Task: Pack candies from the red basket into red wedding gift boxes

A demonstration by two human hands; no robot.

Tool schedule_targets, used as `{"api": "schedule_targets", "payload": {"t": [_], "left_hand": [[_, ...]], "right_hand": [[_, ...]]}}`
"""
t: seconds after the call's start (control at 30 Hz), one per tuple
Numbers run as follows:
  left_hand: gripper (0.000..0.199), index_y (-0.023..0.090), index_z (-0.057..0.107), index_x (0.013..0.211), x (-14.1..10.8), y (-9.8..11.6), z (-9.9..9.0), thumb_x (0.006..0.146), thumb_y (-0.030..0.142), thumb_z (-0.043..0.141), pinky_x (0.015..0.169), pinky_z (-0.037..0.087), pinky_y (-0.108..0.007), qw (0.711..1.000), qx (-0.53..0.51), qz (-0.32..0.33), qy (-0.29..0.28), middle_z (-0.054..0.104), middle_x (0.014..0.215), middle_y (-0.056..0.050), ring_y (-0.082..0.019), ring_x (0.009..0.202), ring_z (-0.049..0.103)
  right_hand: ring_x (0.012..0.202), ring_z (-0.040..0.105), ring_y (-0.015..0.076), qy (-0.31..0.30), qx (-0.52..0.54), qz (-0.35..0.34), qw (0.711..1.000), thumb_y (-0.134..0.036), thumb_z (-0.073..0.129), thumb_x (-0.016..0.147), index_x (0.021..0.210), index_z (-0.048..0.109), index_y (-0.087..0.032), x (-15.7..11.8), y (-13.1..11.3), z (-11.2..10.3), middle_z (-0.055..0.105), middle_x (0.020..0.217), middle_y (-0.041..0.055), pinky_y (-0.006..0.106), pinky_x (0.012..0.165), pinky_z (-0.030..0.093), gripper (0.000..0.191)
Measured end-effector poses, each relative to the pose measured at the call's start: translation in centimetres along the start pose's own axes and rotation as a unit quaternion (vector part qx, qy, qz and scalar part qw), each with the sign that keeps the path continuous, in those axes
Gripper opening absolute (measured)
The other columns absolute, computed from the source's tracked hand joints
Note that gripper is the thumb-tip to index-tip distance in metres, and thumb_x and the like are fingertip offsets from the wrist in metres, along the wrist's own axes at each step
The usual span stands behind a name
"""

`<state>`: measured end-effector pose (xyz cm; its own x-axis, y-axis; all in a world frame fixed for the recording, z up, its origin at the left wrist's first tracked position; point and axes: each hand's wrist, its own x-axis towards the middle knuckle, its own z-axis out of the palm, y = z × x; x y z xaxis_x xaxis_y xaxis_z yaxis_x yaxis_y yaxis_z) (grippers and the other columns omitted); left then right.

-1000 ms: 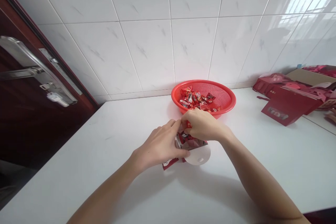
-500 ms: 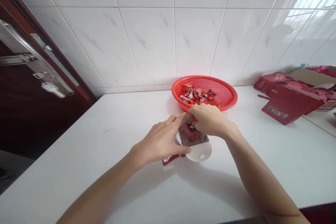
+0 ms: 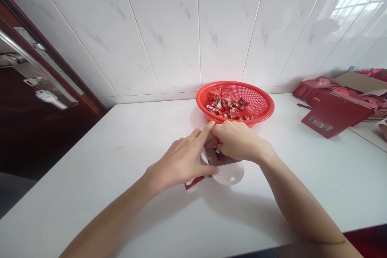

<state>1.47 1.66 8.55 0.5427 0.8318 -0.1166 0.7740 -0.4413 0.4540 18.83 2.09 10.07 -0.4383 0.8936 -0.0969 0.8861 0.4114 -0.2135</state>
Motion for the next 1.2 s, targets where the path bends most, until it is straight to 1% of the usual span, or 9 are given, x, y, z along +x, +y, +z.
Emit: {"api": "schedule_targets", "payload": {"t": [0.17, 0.33, 0.5, 0.57, 0.67, 0.8, 0.97, 1.07, 1.2], "left_hand": [[0.093, 0.039, 0.028, 0.153, 0.0, -0.1, 0.1, 0.073, 0.046, 0.073, 0.071, 0.048, -0.034, 1.0, -0.003, 0.004, 0.002, 0.064, 0.113, -0.003, -0.028, 0.092, 0.066], [0.091, 0.038, 0.029, 0.153, 0.0, -0.1, 0.2, 0.073, 0.046, 0.072, 0.07, 0.048, -0.033, 1.0, 0.001, 0.005, 0.001, 0.063, 0.115, -0.004, -0.028, 0.089, 0.066], [0.095, 0.039, 0.022, 0.156, -0.1, -0.1, 0.2, 0.075, 0.048, 0.07, 0.069, 0.048, -0.033, 1.0, -0.002, -0.001, -0.008, 0.062, 0.119, -0.005, -0.027, 0.087, 0.067], [0.094, 0.04, 0.022, 0.155, -0.1, 0.0, 0.1, 0.075, 0.047, 0.07, 0.069, 0.048, -0.033, 1.0, -0.013, -0.001, -0.012, 0.063, 0.117, -0.004, -0.026, 0.084, 0.067], [0.09, 0.04, 0.025, 0.153, -0.1, 0.0, 0.0, 0.076, 0.045, 0.071, 0.071, 0.049, -0.034, 0.999, -0.04, 0.0, -0.015, 0.063, 0.12, -0.004, -0.025, 0.081, 0.068], [0.097, 0.041, 0.019, 0.155, 0.0, -0.1, 0.0, 0.075, 0.044, 0.073, 0.075, 0.05, -0.034, 0.998, -0.063, 0.006, -0.015, 0.063, 0.12, -0.002, -0.024, 0.083, 0.069], [0.107, 0.039, 0.008, 0.159, 0.0, -0.1, 0.0, 0.074, 0.044, 0.072, 0.075, 0.048, -0.034, 0.999, -0.042, 0.001, -0.008, 0.064, 0.124, -0.004, -0.028, 0.093, 0.068], [0.109, 0.039, 0.005, 0.16, -0.1, 0.0, 0.0, 0.074, 0.043, 0.072, 0.074, 0.048, -0.034, 0.999, -0.034, 0.006, -0.008, 0.063, 0.128, -0.006, -0.029, 0.098, 0.068], [0.111, 0.04, 0.005, 0.161, 0.0, -0.1, 0.1, 0.073, 0.041, 0.073, 0.075, 0.049, -0.035, 0.999, -0.05, 0.01, -0.006, 0.061, 0.136, -0.006, -0.03, 0.101, 0.068]], "right_hand": [[0.055, 0.044, 0.0109, -0.019, 0.01, -0.019, 1.0, -0.007, 0.054, 0.075, 0.069, 0.053, -0.017, 0.2, 0.1, 0.2, 0.059, 0.071, 0.0017, 0.028, 0.053, 0.025, 0.012], [0.061, 0.047, 0.0144, -0.018, 0.016, 0.033, 0.999, -0.006, 0.053, 0.074, 0.071, 0.055, -0.018, 0.2, 0.7, -0.3, 0.057, 0.067, 0.0025, 0.029, 0.054, 0.026, 0.012], [0.069, 0.051, 0.0162, -0.008, 0.079, 0.069, 0.994, -0.016, 0.055, 0.082, 0.083, 0.059, -0.019, -0.9, 1.5, -1.9, 0.061, 0.076, 0.0039, 0.028, 0.055, 0.033, 0.005], [0.069, 0.054, 0.0149, -0.021, 0.149, 0.027, 0.988, -0.016, 0.053, 0.086, 0.095, 0.063, -0.019, -1.6, 1.7, -2.6, 0.064, 0.08, 0.0025, 0.027, 0.058, 0.038, 0.014], [0.073, 0.06, 0.0128, -0.05, 0.234, -0.08, 0.968, -0.014, 0.049, 0.091, 0.109, 0.065, -0.019, -2.3, 1.9, -3.4, 0.069, 0.09, 0.0013, 0.025, 0.064, 0.045, 0.025], [0.076, 0.062, 0.0122, -0.1, 0.254, -0.145, 0.951, -0.017, 0.059, 0.09, 0.108, 0.068, -0.019, -2.1, 2.0, -3.2, 0.069, 0.096, 0.0021, 0.023, 0.064, 0.047, 0.021], [0.062, 0.059, 0.012, -0.101, 0.19, -0.059, 0.975, -0.016, 0.062, 0.082, 0.085, 0.063, -0.017, -0.5, 1.4, -1.4, 0.066, 0.077, 0.0012, 0.022, 0.05, 0.042, 0.004], [0.051, 0.058, 0.0116, -0.119, 0.196, -0.004, 0.973, -0.011, 0.054, 0.079, 0.073, 0.054, -0.018, 0.2, 0.9, -0.4, 0.063, 0.065, 0.0002, 0.022, 0.043, 0.041, 0.01], [0.053, 0.062, 0.0131, -0.124, 0.218, 0.014, 0.968, -0.011, 0.051, 0.082, 0.075, 0.055, -0.018, 0.4, 0.5, 0.0, 0.067, 0.068, 0.0018, 0.023, 0.046, 0.046, 0.011]]}}
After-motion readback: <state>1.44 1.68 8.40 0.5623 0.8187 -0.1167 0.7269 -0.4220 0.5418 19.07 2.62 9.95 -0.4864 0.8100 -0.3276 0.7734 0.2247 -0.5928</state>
